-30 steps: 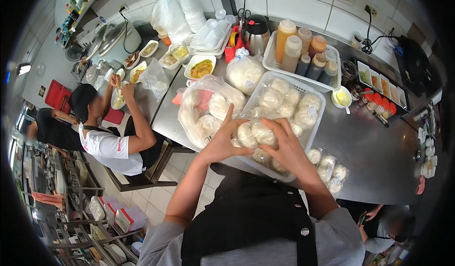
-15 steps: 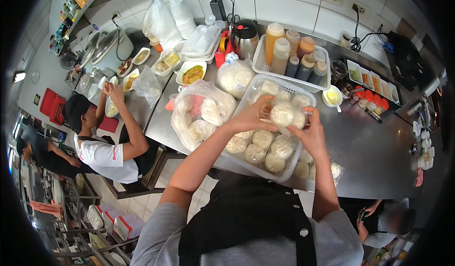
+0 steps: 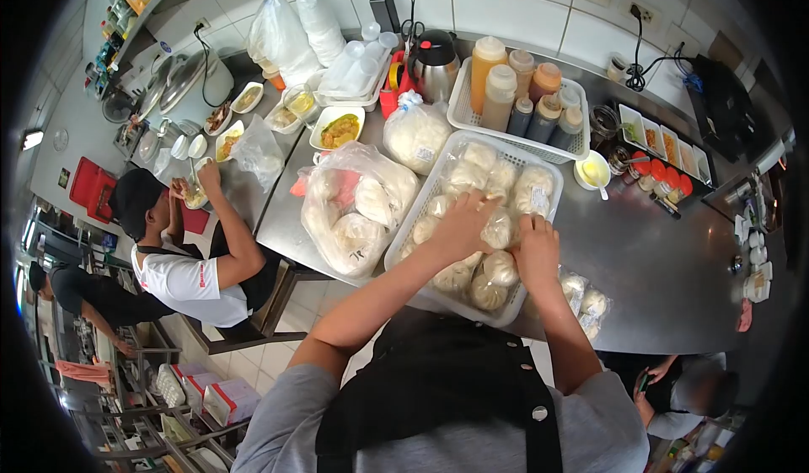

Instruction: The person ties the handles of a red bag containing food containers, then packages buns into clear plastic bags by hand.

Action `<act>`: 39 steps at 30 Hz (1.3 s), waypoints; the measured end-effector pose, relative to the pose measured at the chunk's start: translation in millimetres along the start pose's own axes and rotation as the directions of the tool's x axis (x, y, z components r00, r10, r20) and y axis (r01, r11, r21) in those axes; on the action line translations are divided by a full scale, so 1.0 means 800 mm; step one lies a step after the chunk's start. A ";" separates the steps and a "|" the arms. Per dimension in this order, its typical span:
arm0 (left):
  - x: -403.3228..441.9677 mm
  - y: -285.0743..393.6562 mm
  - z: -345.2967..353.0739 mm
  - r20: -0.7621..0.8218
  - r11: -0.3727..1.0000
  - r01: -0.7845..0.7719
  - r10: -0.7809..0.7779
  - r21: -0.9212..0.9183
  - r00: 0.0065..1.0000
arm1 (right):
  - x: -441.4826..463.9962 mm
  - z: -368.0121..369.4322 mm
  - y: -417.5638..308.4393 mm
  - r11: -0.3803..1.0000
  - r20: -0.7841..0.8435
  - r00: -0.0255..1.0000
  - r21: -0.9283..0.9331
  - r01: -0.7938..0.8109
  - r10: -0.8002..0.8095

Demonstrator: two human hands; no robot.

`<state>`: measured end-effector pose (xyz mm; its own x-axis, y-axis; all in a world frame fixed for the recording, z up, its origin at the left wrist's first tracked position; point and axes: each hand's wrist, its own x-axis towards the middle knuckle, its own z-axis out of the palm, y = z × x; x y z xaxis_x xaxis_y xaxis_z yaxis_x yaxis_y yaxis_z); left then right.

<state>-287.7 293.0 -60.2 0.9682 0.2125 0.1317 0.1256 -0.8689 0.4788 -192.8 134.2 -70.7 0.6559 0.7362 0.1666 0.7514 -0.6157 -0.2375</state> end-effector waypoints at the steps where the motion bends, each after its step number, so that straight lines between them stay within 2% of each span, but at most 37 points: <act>1: -0.002 -0.002 0.008 -0.001 1.000 0.007 -0.007 -0.003 1.000 | -0.002 -0.004 0.002 1.000 0.005 1.000 -0.001 0.005 -0.005; 3: 0.000 -0.015 0.028 0.062 0.982 -0.048 0.060 -0.180 0.996 | -0.001 -0.016 0.005 0.989 0.083 0.996 0.148 0.022 -0.034; 4: 0.001 -0.019 0.034 0.057 0.983 -0.035 0.046 -0.178 0.997 | 0.003 -0.016 0.003 0.988 0.088 0.995 0.152 0.034 -0.048; 6: -0.004 -0.023 0.041 0.068 0.968 0.001 0.017 -0.251 0.998 | 0.005 -0.014 -0.002 1.000 0.196 0.981 0.025 0.007 -0.012; 7: -0.003 -0.023 0.039 0.122 0.957 0.046 -0.011 -0.286 0.993 | 0.010 -0.004 -0.001 1.000 0.161 0.987 -0.003 0.021 -0.021; 8: -0.004 -0.022 0.038 0.107 0.958 0.045 -0.015 -0.284 0.994 | 0.018 -0.007 0.003 0.999 0.154 0.987 -0.007 0.034 -0.033; 10: -0.012 -0.019 0.034 0.078 0.941 0.048 -0.024 -0.335 0.997 | 0.042 -0.039 -0.007 1.000 0.468 0.883 0.003 -0.029 0.024; 11: -0.019 -0.021 0.027 0.069 0.942 0.048 -0.027 -0.332 0.997 | 0.050 -0.054 -0.013 1.000 0.464 0.886 0.003 -0.020 0.016; 13: -0.050 -0.027 -0.014 -0.281 0.944 -0.093 0.000 -0.316 0.960 | 0.064 -0.082 -0.033 0.998 0.510 0.860 -0.055 0.039 -0.005; 14: -0.068 -0.052 -0.024 -0.401 0.982 0.033 -0.106 -0.186 0.910 | 0.068 -0.093 -0.047 0.998 0.514 0.858 -0.050 0.042 -0.010; 15: -0.091 -0.079 -0.036 -0.523 0.981 0.179 -0.188 -0.069 0.831 | 0.071 -0.101 -0.065 0.967 0.354 0.905 0.182 0.180 -0.235; 16: -0.114 -0.090 -0.065 -0.645 0.923 0.376 -0.242 0.077 0.725 | 0.076 -0.103 -0.087 0.862 0.138 0.899 0.376 0.340 -0.415; 18: -0.158 -0.132 -0.083 -0.679 0.617 0.748 -0.442 0.244 0.586 | 0.100 -0.063 -0.142 0.698 0.095 0.794 0.547 0.462 -0.600; 19: -0.174 -0.157 -0.079 -0.685 0.607 0.757 -0.446 0.242 0.576 | 0.111 -0.040 -0.178 0.664 0.164 0.744 0.600 0.446 -0.648; 20: -0.188 -0.186 -0.070 -0.691 0.536 0.834 -0.552 0.135 0.467 | 0.122 -0.013 -0.214 0.632 0.228 0.683 0.648 0.425 -0.694; 22: -0.211 -0.219 -0.067 -0.688 0.443 0.896 -0.643 0.025 0.337 | 0.148 0.069 -0.276 0.580 0.314 0.519 0.642 0.501 -0.795; 23: -0.223 -0.226 -0.068 -0.581 0.566 0.773 -0.744 -0.288 0.329 | 0.164 0.116 -0.307 0.563 0.314 0.485 0.626 0.540 -0.816; 24: -0.232 -0.232 -0.065 -0.456 0.581 0.567 -0.813 -0.584 0.363 | 0.172 0.147 -0.332 0.544 0.317 0.451 0.608 0.578 -0.834; 25: -0.240 -0.243 -0.055 -0.460 0.579 0.569 -0.813 -0.584 0.356 | 0.170 0.152 -0.347 0.537 0.314 0.444 0.610 0.582 -0.839; 27: -0.249 -0.262 -0.040 -0.532 0.611 0.591 -0.779 -0.527 0.332 | 0.165 0.164 -0.369 0.677 0.413 0.557 0.593 0.435 -0.720; 28: -0.249 -0.259 -0.042 -0.530 0.608 0.594 -0.782 -0.528 0.329 | 0.156 0.184 -0.378 0.677 0.416 0.554 0.595 0.433 -0.721; 29: -0.247 -0.251 -0.045 -0.494 0.593 0.464 -0.805 -0.658 0.328 | 0.141 0.216 -0.384 0.754 0.249 0.750 0.469 0.461 -0.613; 30: -0.246 -0.249 -0.045 -0.456 0.554 0.319 -0.825 -0.769 0.334 | 0.139 0.218 -0.383 0.792 0.149 0.820 0.401 0.461 -0.552; 31: -0.244 -0.246 -0.046 -0.450 0.549 0.320 -0.828 -0.772 0.334 | 0.137 0.220 -0.381 0.833 0.045 0.876 0.337 0.440 -0.481; 33: -0.239 -0.243 -0.050 -0.363 0.457 0.245 -0.866 -0.855 0.344 | 0.157 0.205 -0.352 0.634 0.173 0.880 0.754 0.172 -0.443; 34: -0.234 -0.242 -0.053 -0.366 0.460 0.243 -0.862 -0.854 0.350 | 0.165 0.191 -0.342 0.635 0.168 0.882 0.753 0.173 -0.439; 36: -0.227 -0.238 -0.054 -0.324 0.414 0.413 -0.906 -0.811 0.270 | 0.173 0.159 -0.320 0.557 0.362 0.780 0.830 -0.021 -0.510; 37: -0.225 -0.234 -0.055 -0.319 0.411 0.408 -0.907 -0.815 0.276 | 0.174 0.138 -0.307 0.564 0.365 0.783 0.825 -0.022 -0.503; 39: -0.219 -0.222 -0.057 -0.448 0.537 0.268 -0.831 -0.800 0.329 | 0.173 0.100 -0.279 0.492 0.287 0.777 0.870 0.034 -0.561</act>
<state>-489.9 430.4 -128.3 0.1173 0.9925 0.0343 0.1542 -0.0524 0.9867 -275.8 396.1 -71.1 0.0672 0.9977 -0.0120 0.3295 -0.0336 -0.9436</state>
